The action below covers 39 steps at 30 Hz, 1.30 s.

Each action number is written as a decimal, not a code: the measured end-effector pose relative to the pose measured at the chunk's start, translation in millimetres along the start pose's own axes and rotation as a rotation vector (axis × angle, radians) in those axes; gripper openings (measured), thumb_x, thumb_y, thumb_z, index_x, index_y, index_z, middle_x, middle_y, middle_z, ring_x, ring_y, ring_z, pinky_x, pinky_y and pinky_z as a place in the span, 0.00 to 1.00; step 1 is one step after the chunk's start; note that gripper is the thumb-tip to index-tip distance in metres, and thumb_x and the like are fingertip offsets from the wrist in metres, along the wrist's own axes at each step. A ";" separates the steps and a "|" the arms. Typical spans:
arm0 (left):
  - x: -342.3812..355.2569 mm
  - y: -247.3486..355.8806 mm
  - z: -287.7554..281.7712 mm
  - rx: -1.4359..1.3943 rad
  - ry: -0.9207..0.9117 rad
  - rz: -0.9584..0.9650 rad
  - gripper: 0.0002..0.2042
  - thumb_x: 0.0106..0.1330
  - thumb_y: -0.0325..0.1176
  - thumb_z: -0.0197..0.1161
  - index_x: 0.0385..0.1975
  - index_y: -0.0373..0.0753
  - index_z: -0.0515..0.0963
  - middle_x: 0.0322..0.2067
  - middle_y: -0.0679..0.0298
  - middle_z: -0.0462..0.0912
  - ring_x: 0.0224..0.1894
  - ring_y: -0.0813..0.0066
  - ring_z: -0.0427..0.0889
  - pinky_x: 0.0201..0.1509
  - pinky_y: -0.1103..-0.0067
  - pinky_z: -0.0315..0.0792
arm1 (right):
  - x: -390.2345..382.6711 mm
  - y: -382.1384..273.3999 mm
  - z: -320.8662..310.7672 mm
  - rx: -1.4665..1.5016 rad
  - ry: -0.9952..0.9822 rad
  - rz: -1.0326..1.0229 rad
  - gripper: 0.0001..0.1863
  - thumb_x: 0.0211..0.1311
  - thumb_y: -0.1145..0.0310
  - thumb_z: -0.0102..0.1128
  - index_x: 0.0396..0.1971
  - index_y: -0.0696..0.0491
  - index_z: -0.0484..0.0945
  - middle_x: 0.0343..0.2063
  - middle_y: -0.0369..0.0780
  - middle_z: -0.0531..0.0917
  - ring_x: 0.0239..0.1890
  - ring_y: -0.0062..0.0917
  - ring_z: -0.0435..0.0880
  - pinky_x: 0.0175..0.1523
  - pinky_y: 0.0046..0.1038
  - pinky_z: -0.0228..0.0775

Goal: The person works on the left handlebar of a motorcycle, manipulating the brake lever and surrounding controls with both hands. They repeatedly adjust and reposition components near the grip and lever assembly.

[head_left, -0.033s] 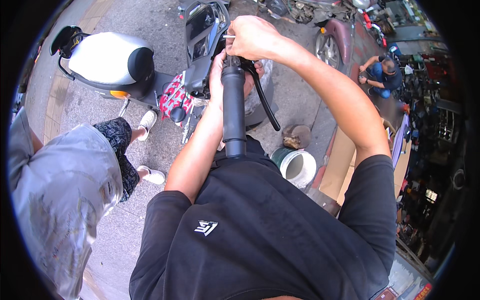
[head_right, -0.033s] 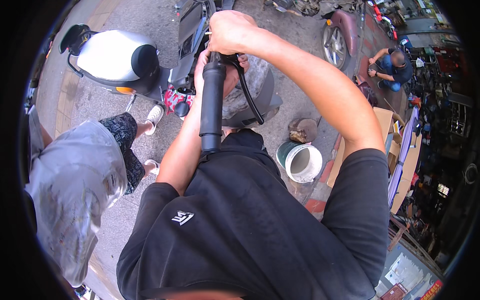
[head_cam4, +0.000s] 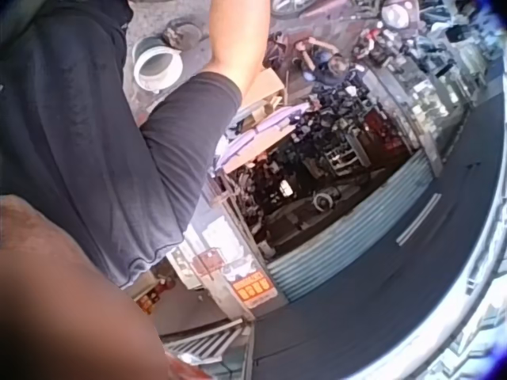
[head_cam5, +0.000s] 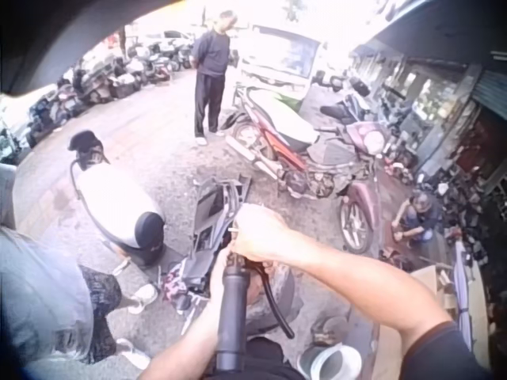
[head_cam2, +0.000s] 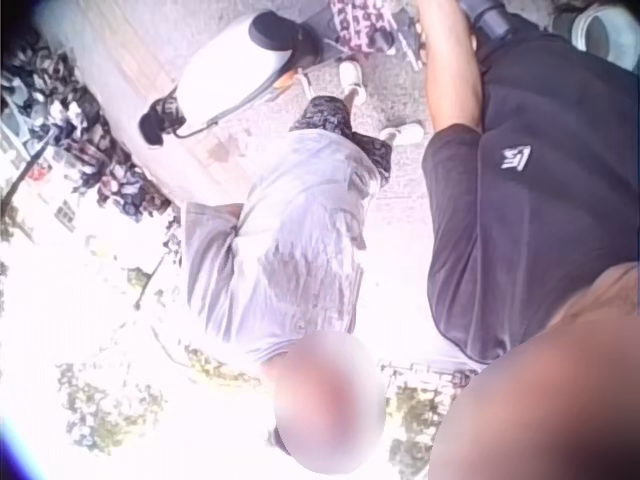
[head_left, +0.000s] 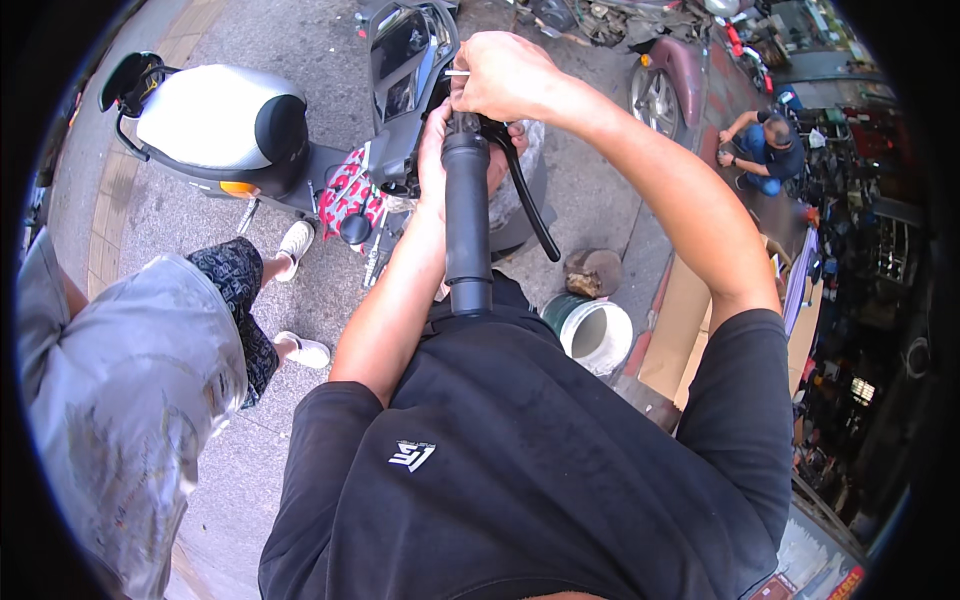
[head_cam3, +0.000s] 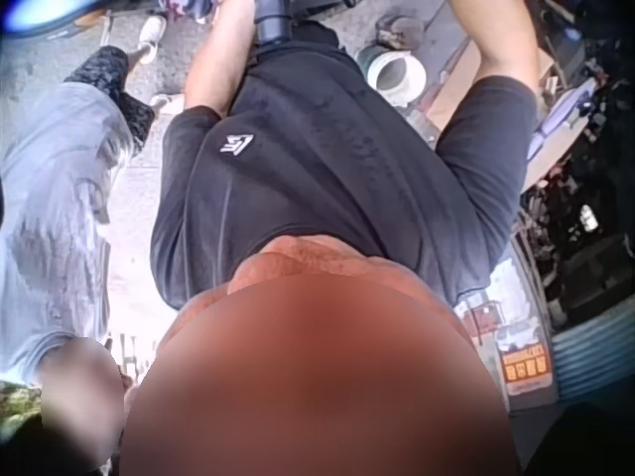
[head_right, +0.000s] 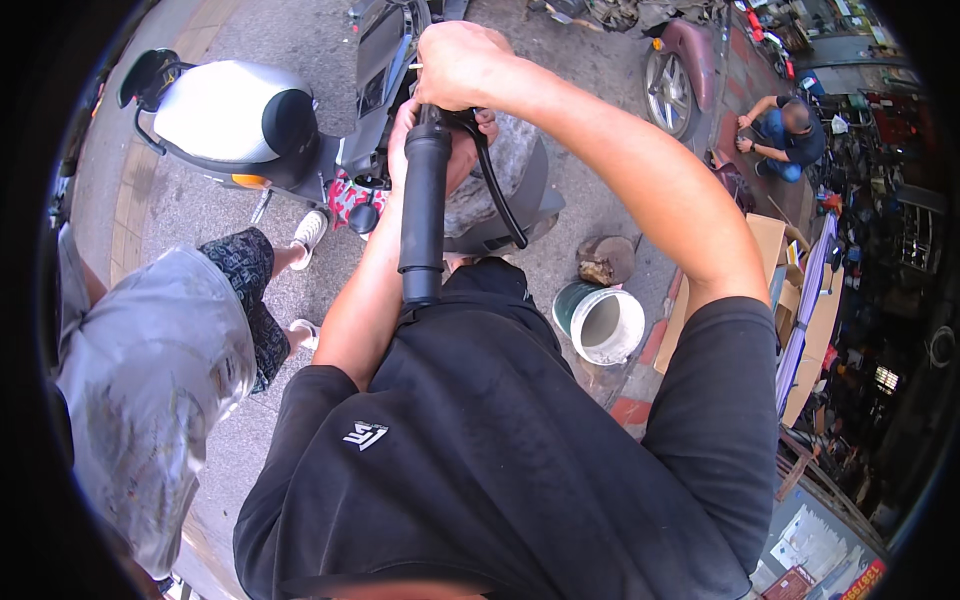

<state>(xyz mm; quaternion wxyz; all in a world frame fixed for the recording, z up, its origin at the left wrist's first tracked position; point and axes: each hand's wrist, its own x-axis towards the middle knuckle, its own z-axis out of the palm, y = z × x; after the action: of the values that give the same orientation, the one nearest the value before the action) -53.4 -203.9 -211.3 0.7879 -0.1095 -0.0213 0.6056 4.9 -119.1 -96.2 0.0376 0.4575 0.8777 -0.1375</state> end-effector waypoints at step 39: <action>-70.7 -25.2 12.3 0.777 0.366 0.404 0.20 0.80 0.44 0.46 0.62 0.39 0.72 0.48 0.65 0.81 0.42 0.82 0.80 0.44 0.81 0.76 | -75.3 24.2 0.1 1.292 0.207 0.052 0.20 0.64 0.57 0.69 0.45 0.59 0.84 0.38 0.37 0.87 0.36 0.18 0.87 0.37 0.19 0.79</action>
<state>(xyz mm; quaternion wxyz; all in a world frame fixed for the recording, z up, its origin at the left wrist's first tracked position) -50.3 -276.0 -187.3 0.6278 0.0862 0.3678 0.6806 68.2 -165.7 -86.9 -0.3263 0.4200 0.6061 -0.5914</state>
